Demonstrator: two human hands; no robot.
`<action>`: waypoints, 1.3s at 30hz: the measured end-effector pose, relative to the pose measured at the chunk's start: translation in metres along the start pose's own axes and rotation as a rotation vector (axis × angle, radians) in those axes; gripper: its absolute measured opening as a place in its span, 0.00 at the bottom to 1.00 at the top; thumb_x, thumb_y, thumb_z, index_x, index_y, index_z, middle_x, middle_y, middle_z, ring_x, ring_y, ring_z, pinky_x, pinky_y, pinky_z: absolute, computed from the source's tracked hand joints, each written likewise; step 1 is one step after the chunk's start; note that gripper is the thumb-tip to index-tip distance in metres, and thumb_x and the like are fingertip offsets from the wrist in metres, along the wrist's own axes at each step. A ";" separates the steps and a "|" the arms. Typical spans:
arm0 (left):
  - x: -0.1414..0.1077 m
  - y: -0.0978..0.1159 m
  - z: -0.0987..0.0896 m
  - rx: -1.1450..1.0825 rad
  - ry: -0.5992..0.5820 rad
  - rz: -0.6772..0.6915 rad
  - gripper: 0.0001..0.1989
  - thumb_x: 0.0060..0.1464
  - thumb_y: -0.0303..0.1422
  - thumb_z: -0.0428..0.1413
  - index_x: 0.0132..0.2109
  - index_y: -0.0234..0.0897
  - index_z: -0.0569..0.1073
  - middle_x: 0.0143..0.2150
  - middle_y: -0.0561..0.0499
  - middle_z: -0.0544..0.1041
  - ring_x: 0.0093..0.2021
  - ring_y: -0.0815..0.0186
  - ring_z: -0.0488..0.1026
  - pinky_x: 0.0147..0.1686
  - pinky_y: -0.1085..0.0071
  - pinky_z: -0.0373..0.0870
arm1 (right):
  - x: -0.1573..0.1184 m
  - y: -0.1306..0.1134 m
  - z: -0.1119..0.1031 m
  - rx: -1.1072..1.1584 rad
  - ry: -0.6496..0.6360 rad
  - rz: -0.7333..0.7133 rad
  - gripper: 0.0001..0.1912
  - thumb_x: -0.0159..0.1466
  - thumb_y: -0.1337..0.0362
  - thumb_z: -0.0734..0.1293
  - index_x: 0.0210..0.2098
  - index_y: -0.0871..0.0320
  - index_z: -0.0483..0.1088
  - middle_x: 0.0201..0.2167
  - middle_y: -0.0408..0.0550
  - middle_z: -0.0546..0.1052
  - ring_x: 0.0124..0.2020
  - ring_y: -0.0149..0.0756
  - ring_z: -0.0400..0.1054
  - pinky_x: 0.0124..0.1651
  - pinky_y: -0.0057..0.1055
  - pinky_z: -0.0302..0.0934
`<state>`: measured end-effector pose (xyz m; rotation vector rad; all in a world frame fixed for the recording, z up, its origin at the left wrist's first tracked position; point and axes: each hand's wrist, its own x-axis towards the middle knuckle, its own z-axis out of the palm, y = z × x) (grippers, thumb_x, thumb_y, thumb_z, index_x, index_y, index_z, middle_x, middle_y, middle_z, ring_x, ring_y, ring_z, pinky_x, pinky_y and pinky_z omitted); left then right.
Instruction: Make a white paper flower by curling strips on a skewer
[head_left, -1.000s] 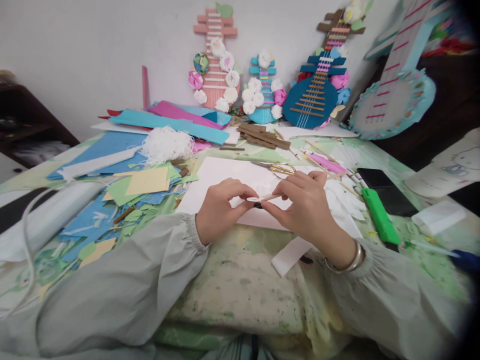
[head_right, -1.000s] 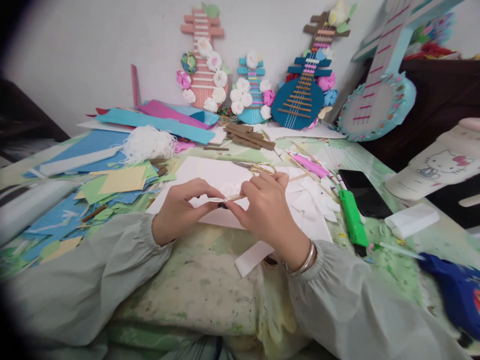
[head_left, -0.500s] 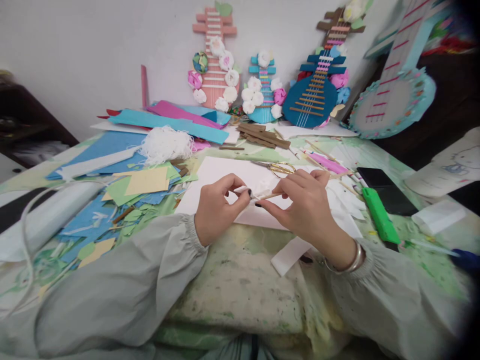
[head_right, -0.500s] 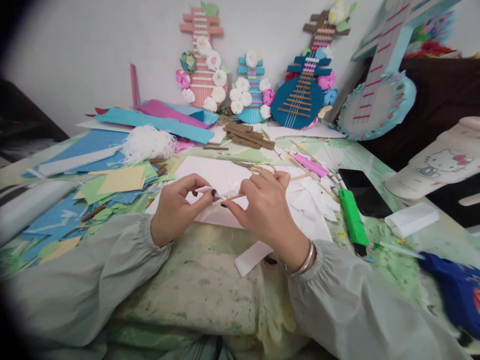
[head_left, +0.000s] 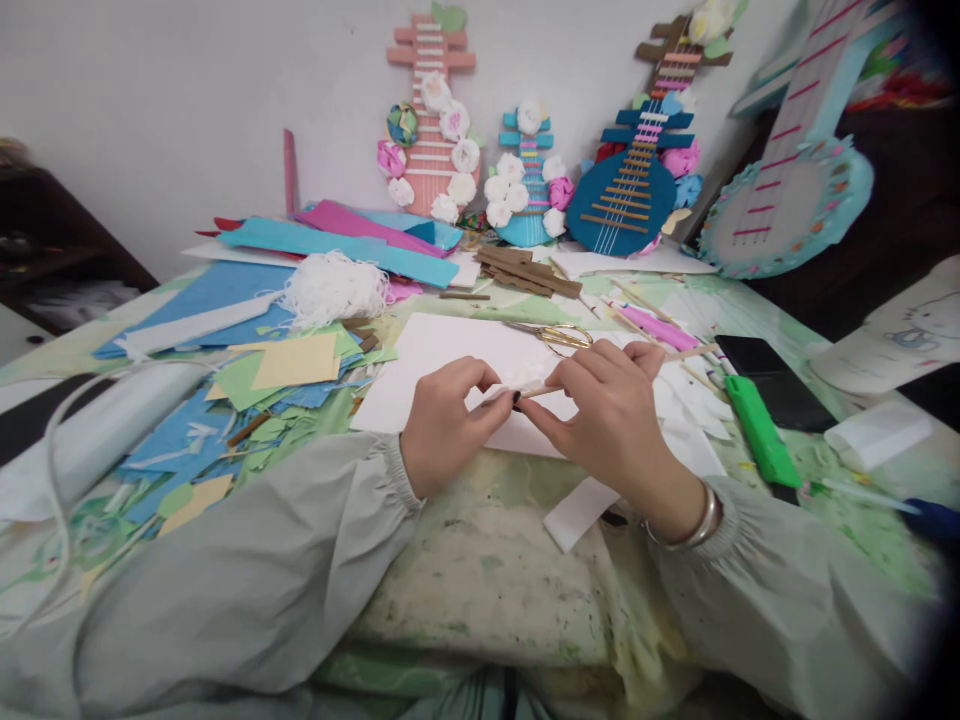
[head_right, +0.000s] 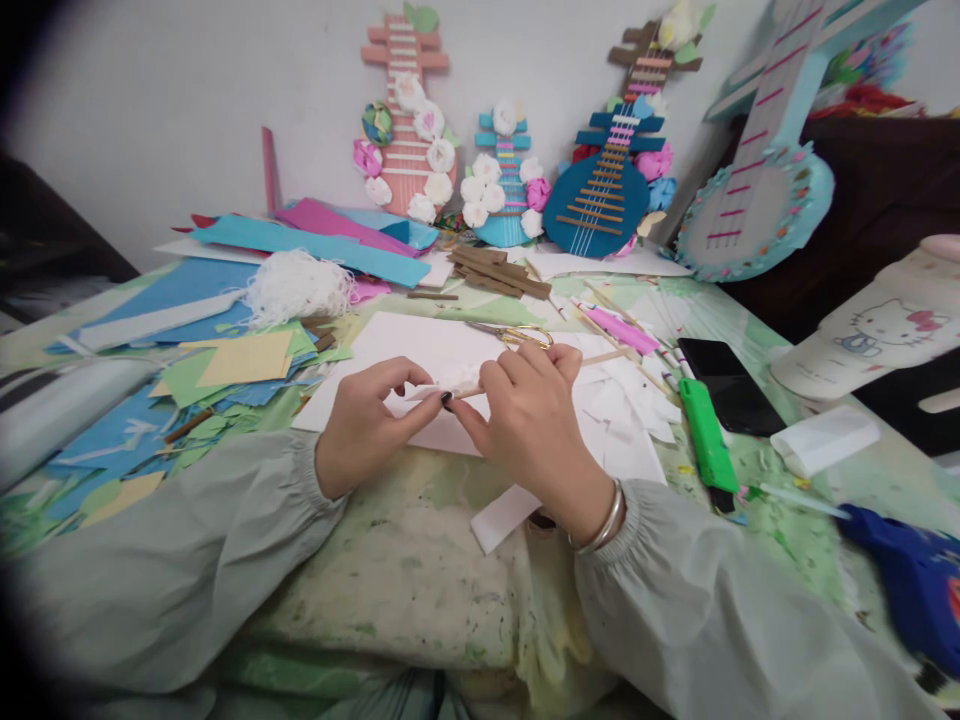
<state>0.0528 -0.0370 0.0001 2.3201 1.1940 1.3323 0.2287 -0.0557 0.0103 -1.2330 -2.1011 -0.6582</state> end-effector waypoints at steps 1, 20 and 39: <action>0.000 0.001 0.001 0.001 0.000 -0.013 0.03 0.48 0.27 0.55 0.28 0.35 0.69 0.26 0.53 0.72 0.28 0.70 0.65 0.29 0.73 0.61 | 0.000 -0.001 0.000 -0.011 0.002 -0.001 0.15 0.60 0.55 0.64 0.24 0.59 0.65 0.22 0.45 0.69 0.32 0.38 0.60 0.39 0.36 0.42; 0.005 -0.006 -0.002 -0.287 -0.012 -0.260 0.11 0.44 0.31 0.60 0.26 0.36 0.63 0.24 0.57 0.67 0.25 0.72 0.62 0.25 0.74 0.57 | 0.000 0.003 0.002 0.003 0.030 0.012 0.18 0.60 0.52 0.63 0.23 0.59 0.64 0.22 0.44 0.68 0.30 0.36 0.58 0.37 0.35 0.41; -0.007 -0.001 0.004 0.136 0.008 0.235 0.09 0.54 0.27 0.53 0.42 0.39 0.73 0.39 0.47 0.76 0.43 0.61 0.69 0.44 0.62 0.65 | 0.001 0.004 0.000 -0.016 0.040 0.104 0.17 0.60 0.52 0.63 0.23 0.59 0.63 0.20 0.43 0.68 0.28 0.35 0.59 0.38 0.34 0.40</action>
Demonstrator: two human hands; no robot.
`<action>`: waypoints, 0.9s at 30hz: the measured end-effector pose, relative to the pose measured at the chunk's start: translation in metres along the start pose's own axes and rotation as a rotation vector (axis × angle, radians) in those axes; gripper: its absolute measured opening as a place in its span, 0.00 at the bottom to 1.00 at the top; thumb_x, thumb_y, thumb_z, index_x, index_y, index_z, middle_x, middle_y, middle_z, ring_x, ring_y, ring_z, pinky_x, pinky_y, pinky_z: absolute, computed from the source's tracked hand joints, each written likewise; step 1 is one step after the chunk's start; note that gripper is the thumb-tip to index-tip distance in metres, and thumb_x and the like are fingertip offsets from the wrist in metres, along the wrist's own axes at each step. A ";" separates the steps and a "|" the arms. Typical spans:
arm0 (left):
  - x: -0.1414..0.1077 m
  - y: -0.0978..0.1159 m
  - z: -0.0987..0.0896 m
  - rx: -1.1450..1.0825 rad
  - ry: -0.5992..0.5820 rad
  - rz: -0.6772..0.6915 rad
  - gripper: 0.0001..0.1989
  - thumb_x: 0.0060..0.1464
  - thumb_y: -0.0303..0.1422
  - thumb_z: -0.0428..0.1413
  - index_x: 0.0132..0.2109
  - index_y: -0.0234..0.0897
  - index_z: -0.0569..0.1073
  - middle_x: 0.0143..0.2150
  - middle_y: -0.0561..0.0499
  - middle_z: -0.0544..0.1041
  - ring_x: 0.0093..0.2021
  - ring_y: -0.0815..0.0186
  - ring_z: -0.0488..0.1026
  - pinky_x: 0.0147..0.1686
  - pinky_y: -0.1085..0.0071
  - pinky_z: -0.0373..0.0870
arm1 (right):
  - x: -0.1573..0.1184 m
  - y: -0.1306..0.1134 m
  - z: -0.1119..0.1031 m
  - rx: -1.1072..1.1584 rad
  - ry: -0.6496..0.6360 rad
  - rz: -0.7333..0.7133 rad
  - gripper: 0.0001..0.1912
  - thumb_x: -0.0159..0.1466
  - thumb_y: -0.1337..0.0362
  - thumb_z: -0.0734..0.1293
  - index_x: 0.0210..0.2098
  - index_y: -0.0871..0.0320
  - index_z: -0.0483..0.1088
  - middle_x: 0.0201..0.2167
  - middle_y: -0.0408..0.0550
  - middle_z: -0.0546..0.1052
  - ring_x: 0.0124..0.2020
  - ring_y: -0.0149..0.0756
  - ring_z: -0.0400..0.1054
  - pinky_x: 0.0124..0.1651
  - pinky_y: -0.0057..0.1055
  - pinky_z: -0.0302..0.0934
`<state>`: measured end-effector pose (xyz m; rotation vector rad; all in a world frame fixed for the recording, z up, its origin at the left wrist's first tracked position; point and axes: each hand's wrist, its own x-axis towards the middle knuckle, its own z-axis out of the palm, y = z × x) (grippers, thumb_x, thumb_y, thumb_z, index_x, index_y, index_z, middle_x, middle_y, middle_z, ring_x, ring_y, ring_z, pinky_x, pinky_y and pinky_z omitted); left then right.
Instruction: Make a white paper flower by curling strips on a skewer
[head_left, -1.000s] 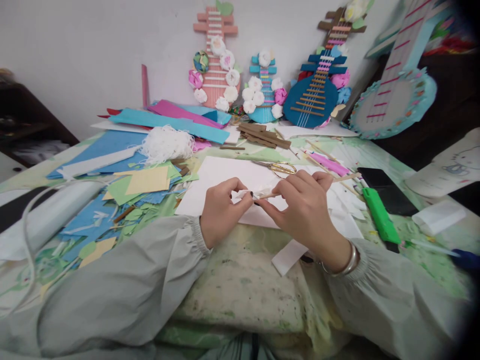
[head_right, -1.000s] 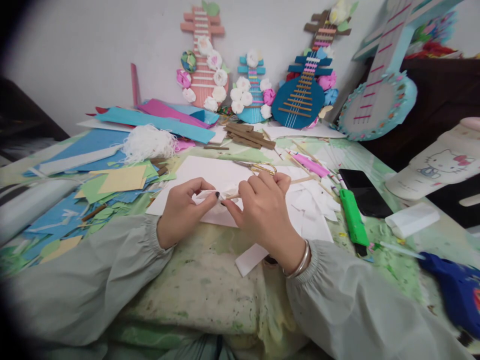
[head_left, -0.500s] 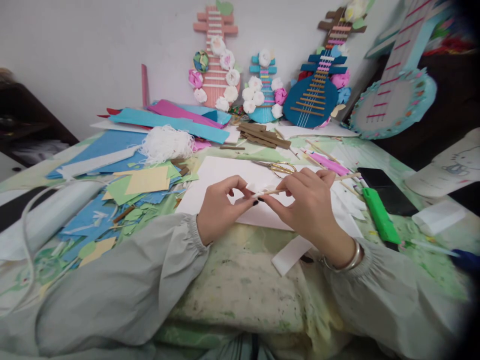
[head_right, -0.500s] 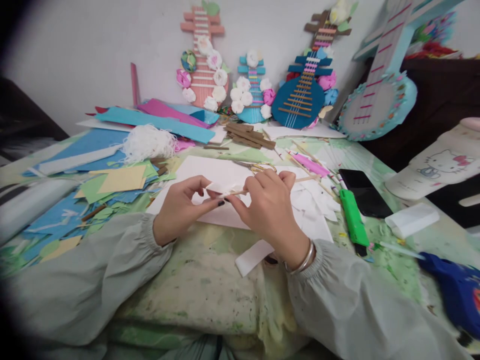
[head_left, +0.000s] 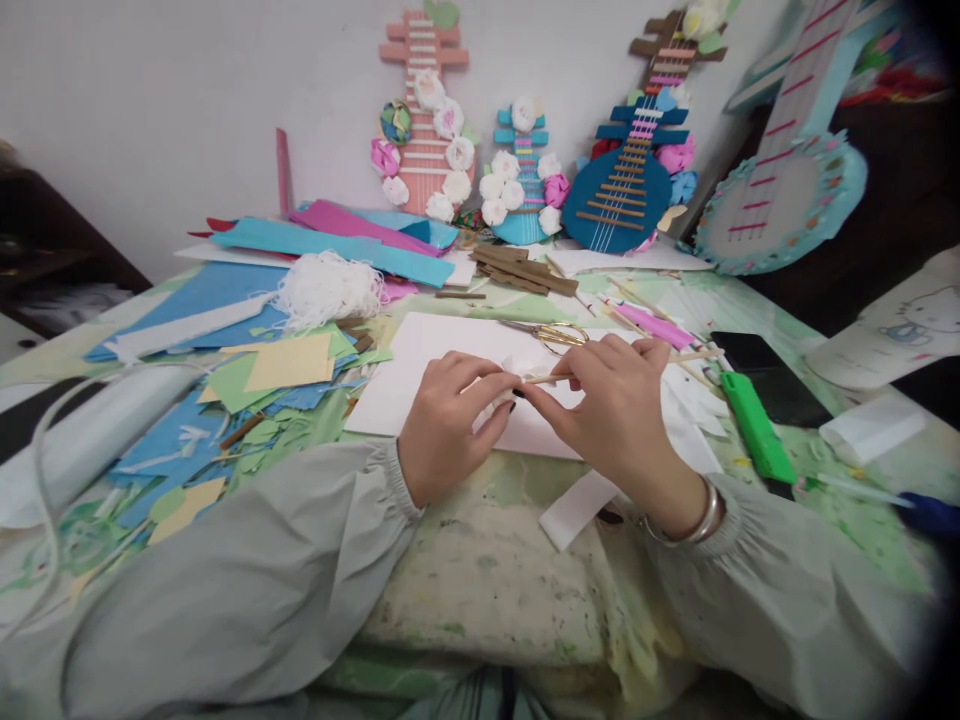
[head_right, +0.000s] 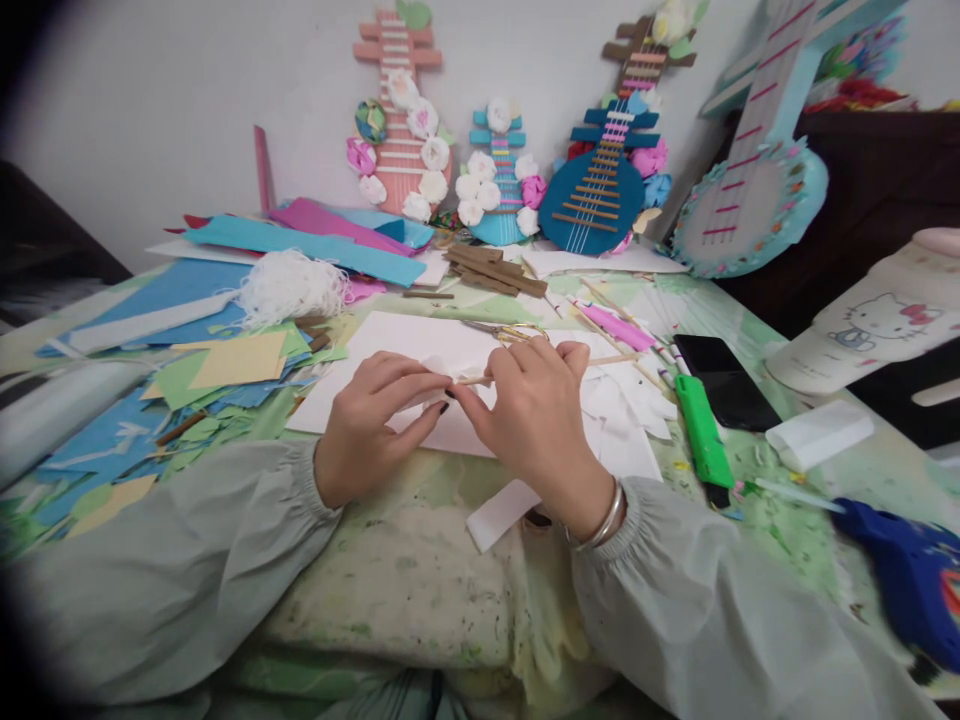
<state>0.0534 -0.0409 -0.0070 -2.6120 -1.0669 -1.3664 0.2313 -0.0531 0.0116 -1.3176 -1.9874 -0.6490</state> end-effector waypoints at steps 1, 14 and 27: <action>0.000 0.001 0.000 0.024 -0.020 -0.007 0.09 0.53 0.27 0.53 0.43 0.38 0.73 0.39 0.47 0.75 0.43 0.60 0.68 0.44 0.62 0.65 | 0.000 -0.001 0.000 -0.008 0.004 -0.007 0.17 0.60 0.52 0.63 0.23 0.59 0.64 0.21 0.44 0.69 0.29 0.36 0.59 0.38 0.35 0.40; 0.003 0.004 0.003 0.038 -0.093 -0.124 0.03 0.52 0.25 0.52 0.35 0.36 0.68 0.35 0.49 0.71 0.40 0.61 0.65 0.41 0.64 0.63 | -0.003 -0.010 -0.001 -0.065 -0.003 -0.059 0.18 0.62 0.53 0.61 0.23 0.59 0.64 0.22 0.45 0.68 0.30 0.37 0.57 0.37 0.36 0.41; 0.005 0.004 -0.002 0.038 -0.126 -0.165 0.05 0.50 0.25 0.53 0.34 0.37 0.71 0.34 0.49 0.74 0.40 0.61 0.67 0.41 0.63 0.63 | -0.003 -0.007 0.002 -0.062 0.026 -0.127 0.17 0.64 0.54 0.59 0.24 0.58 0.63 0.22 0.45 0.68 0.30 0.36 0.56 0.36 0.36 0.40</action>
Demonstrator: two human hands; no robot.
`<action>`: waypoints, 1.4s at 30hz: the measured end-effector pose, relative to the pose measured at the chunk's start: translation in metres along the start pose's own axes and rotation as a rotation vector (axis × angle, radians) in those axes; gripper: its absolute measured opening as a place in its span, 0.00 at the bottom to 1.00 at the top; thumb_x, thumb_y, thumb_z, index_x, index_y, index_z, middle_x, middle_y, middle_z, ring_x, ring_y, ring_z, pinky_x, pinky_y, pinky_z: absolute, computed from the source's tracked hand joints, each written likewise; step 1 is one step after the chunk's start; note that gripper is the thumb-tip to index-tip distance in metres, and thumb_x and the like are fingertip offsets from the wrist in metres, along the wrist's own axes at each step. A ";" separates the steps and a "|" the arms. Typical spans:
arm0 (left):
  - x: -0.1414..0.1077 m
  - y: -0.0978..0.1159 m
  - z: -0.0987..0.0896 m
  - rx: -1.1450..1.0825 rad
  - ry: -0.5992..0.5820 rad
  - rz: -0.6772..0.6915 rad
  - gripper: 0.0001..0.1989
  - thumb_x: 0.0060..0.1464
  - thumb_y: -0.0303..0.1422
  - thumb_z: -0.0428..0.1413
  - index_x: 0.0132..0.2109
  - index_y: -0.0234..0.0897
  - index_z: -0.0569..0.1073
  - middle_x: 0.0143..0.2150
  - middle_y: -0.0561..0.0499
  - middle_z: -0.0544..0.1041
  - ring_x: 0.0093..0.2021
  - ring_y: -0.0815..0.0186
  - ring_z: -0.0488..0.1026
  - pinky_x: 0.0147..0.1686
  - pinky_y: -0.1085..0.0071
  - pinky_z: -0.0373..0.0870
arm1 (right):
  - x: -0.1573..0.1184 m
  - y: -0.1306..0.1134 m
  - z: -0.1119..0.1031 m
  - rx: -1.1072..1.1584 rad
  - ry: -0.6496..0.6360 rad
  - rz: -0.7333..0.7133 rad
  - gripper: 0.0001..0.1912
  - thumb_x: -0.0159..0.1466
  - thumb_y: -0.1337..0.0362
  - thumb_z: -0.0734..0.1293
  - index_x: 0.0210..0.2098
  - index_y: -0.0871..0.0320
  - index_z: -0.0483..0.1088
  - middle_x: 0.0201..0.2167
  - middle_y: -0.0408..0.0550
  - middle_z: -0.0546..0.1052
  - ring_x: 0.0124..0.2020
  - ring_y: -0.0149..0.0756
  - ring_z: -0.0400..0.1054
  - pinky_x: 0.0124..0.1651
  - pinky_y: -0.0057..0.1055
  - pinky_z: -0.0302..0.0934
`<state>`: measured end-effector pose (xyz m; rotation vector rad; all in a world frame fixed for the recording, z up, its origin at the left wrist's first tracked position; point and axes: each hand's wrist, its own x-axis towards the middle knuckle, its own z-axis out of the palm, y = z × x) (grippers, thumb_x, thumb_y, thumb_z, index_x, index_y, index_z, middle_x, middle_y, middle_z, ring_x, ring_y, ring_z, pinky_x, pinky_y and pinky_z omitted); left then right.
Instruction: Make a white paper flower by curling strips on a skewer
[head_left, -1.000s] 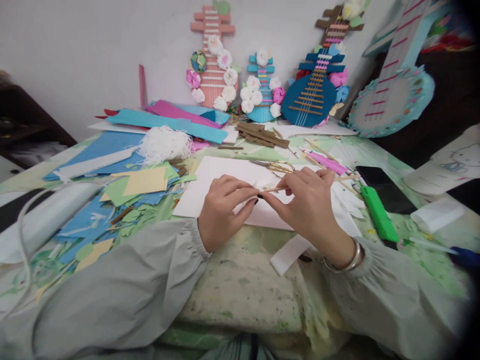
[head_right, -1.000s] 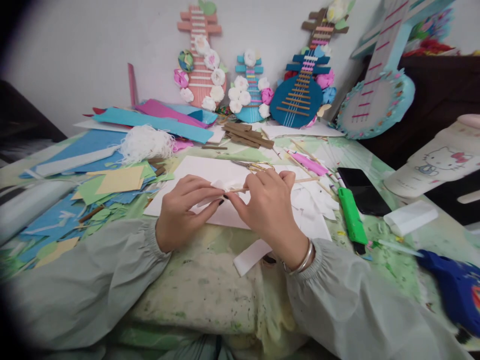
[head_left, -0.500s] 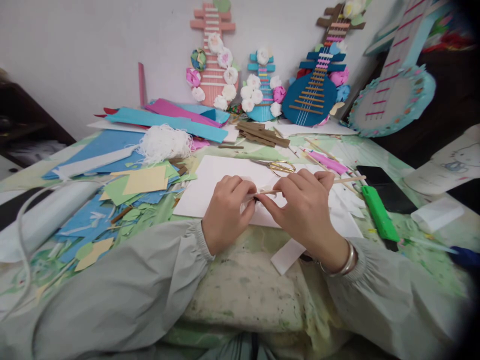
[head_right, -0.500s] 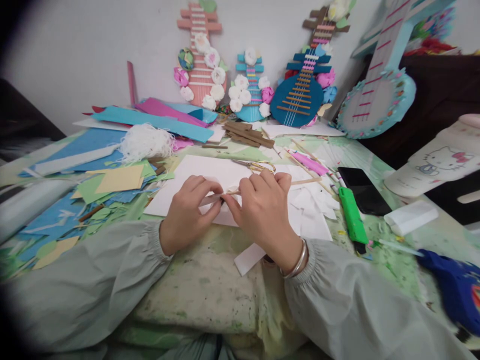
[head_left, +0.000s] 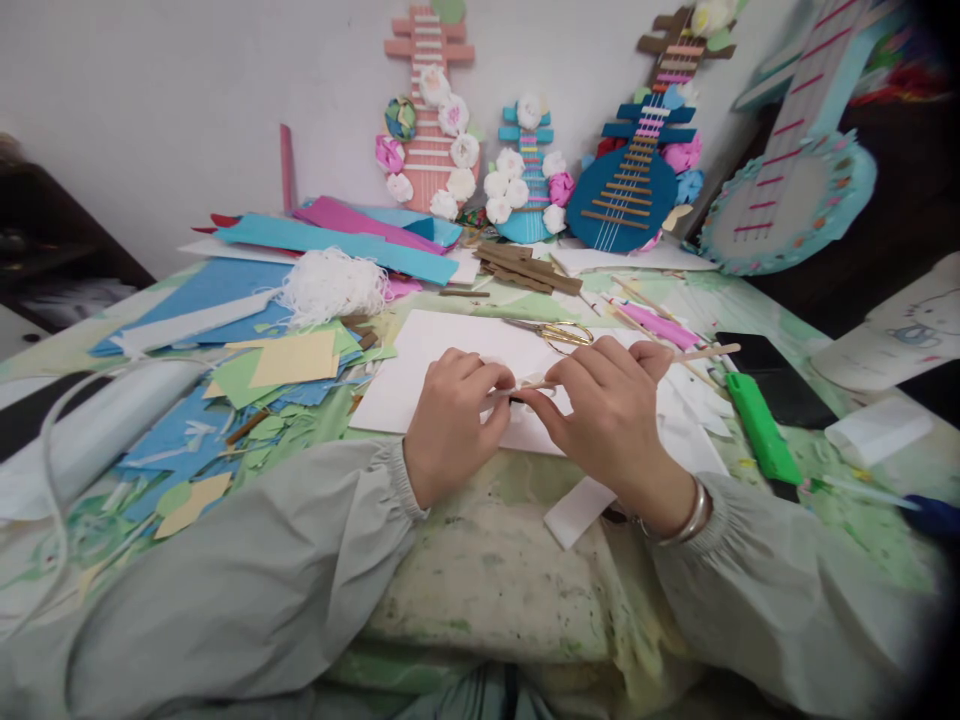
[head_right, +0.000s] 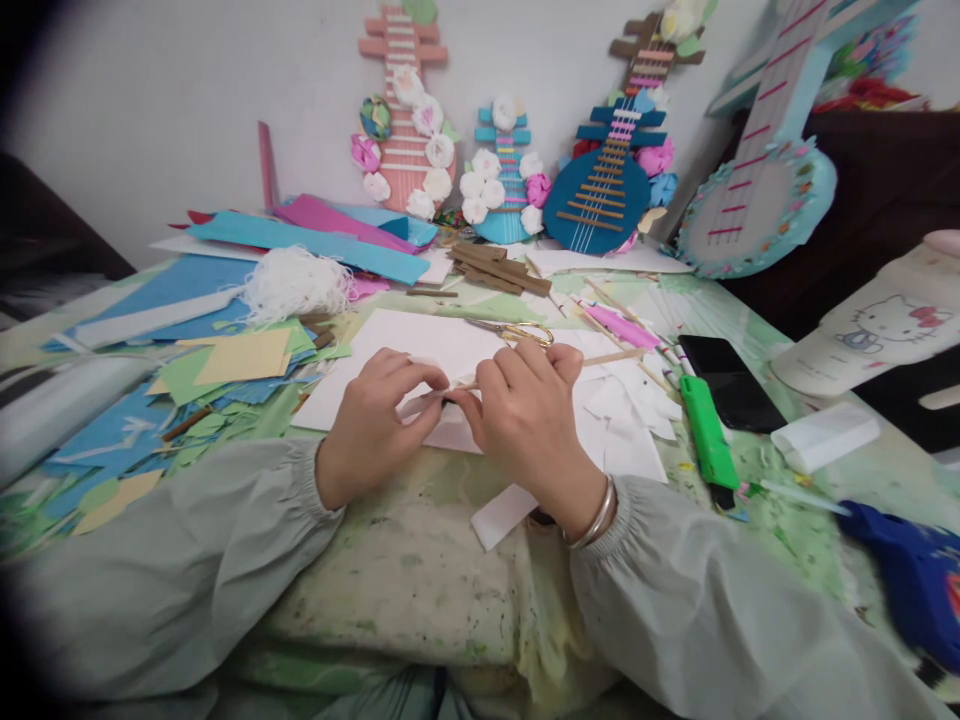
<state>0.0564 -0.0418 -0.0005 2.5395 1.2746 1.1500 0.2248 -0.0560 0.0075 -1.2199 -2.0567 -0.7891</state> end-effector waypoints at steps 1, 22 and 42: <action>0.000 0.000 -0.001 -0.001 -0.005 -0.001 0.05 0.50 0.25 0.53 0.35 0.37 0.71 0.34 0.49 0.75 0.40 0.61 0.67 0.41 0.63 0.63 | 0.000 0.000 0.000 -0.002 0.001 -0.008 0.17 0.64 0.54 0.60 0.24 0.58 0.63 0.22 0.45 0.67 0.31 0.36 0.56 0.36 0.36 0.40; 0.006 0.000 -0.006 -0.099 0.008 -0.095 0.05 0.45 0.23 0.54 0.30 0.37 0.71 0.30 0.52 0.73 0.34 0.64 0.67 0.36 0.67 0.62 | 0.001 0.001 -0.004 0.004 -0.020 -0.082 0.15 0.64 0.55 0.60 0.27 0.58 0.64 0.24 0.46 0.68 0.32 0.37 0.56 0.37 0.36 0.41; 0.001 0.001 0.002 0.080 0.030 -0.060 0.04 0.48 0.24 0.55 0.32 0.38 0.70 0.31 0.52 0.73 0.37 0.62 0.64 0.41 0.64 0.59 | 0.000 0.000 0.000 0.043 -0.034 0.055 0.19 0.62 0.51 0.62 0.23 0.60 0.68 0.21 0.47 0.68 0.32 0.38 0.56 0.36 0.36 0.41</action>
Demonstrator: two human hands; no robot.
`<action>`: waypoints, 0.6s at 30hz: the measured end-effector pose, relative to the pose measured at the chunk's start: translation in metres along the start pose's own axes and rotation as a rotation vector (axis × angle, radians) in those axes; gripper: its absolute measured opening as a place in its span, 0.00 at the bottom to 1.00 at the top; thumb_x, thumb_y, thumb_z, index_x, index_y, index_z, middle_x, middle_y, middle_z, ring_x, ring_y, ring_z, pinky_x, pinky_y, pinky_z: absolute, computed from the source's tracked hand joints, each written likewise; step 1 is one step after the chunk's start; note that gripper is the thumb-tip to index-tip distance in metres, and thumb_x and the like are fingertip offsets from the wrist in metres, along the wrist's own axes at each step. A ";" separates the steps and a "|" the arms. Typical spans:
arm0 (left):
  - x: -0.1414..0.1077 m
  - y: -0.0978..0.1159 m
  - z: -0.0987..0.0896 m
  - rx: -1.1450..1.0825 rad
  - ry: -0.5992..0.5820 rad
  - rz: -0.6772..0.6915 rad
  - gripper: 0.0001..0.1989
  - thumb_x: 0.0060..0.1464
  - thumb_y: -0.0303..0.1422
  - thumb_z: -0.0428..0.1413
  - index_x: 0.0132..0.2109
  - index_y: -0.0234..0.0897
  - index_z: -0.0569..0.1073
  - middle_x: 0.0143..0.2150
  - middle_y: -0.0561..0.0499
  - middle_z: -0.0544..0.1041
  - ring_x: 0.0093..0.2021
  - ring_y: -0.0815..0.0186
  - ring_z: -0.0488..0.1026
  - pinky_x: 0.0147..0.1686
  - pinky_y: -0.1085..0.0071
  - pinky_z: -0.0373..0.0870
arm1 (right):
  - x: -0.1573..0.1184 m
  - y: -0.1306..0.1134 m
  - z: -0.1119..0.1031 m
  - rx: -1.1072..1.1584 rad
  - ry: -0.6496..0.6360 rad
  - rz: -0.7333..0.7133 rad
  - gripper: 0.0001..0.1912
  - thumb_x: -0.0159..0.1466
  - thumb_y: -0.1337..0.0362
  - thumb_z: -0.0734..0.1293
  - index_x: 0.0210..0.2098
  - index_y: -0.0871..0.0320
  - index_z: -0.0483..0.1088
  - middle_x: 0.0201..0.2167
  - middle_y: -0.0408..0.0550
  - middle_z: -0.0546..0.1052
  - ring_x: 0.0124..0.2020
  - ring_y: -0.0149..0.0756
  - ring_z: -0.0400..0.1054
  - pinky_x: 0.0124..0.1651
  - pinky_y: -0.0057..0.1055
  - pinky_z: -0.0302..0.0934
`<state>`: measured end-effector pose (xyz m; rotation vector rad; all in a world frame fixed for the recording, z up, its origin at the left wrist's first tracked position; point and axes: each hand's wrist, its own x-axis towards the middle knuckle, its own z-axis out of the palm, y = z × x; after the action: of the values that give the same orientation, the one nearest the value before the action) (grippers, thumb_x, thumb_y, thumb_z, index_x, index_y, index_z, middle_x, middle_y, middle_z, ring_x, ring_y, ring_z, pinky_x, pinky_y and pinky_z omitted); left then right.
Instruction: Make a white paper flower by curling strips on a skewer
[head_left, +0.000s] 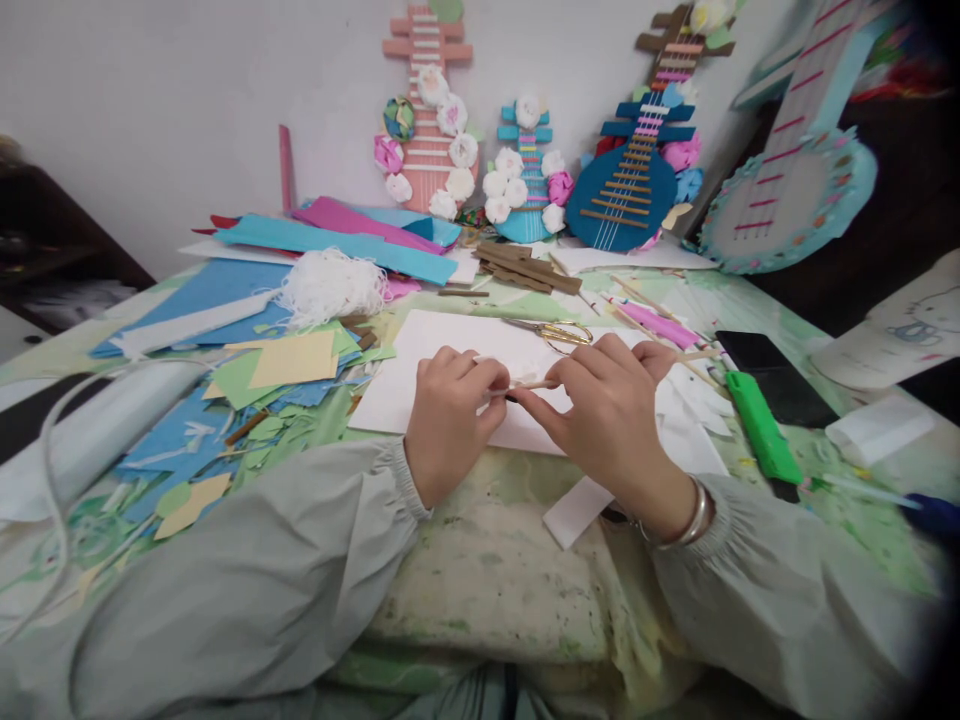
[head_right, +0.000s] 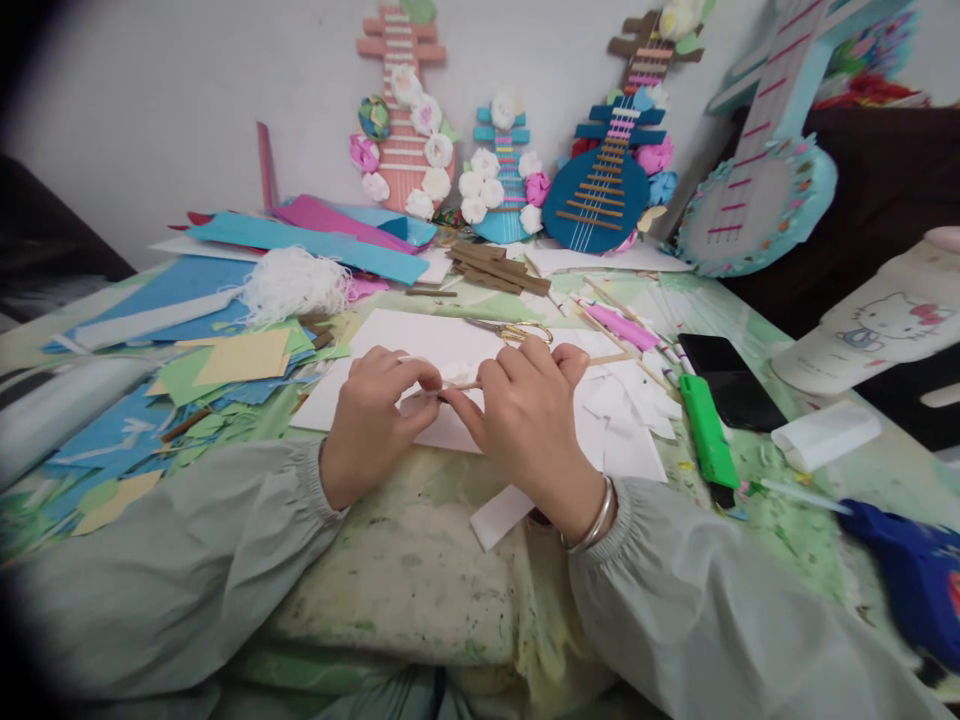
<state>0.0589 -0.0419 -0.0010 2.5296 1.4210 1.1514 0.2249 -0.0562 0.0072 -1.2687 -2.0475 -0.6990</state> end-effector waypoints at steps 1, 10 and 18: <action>0.000 0.000 0.000 -0.004 0.002 0.000 0.04 0.48 0.25 0.55 0.31 0.38 0.70 0.31 0.52 0.73 0.37 0.62 0.64 0.41 0.64 0.59 | 0.000 0.000 0.000 0.006 0.005 -0.005 0.19 0.62 0.52 0.62 0.23 0.60 0.67 0.21 0.47 0.68 0.32 0.38 0.56 0.36 0.36 0.41; 0.000 0.000 -0.003 -0.036 0.012 0.001 0.04 0.47 0.24 0.56 0.30 0.37 0.70 0.30 0.53 0.74 0.36 0.63 0.65 0.40 0.64 0.59 | -0.001 0.003 0.001 0.026 0.067 -0.053 0.19 0.62 0.51 0.62 0.23 0.59 0.66 0.21 0.46 0.67 0.31 0.37 0.56 0.35 0.35 0.40; 0.001 -0.002 -0.003 -0.056 0.005 0.008 0.05 0.46 0.23 0.55 0.30 0.37 0.70 0.29 0.53 0.74 0.36 0.63 0.66 0.38 0.65 0.58 | -0.001 0.004 0.003 0.031 0.082 -0.086 0.19 0.61 0.50 0.63 0.23 0.58 0.65 0.21 0.46 0.67 0.31 0.37 0.56 0.34 0.35 0.41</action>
<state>0.0557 -0.0408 0.0015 2.4987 1.3617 1.1817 0.2282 -0.0537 0.0050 -1.1221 -2.0476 -0.7430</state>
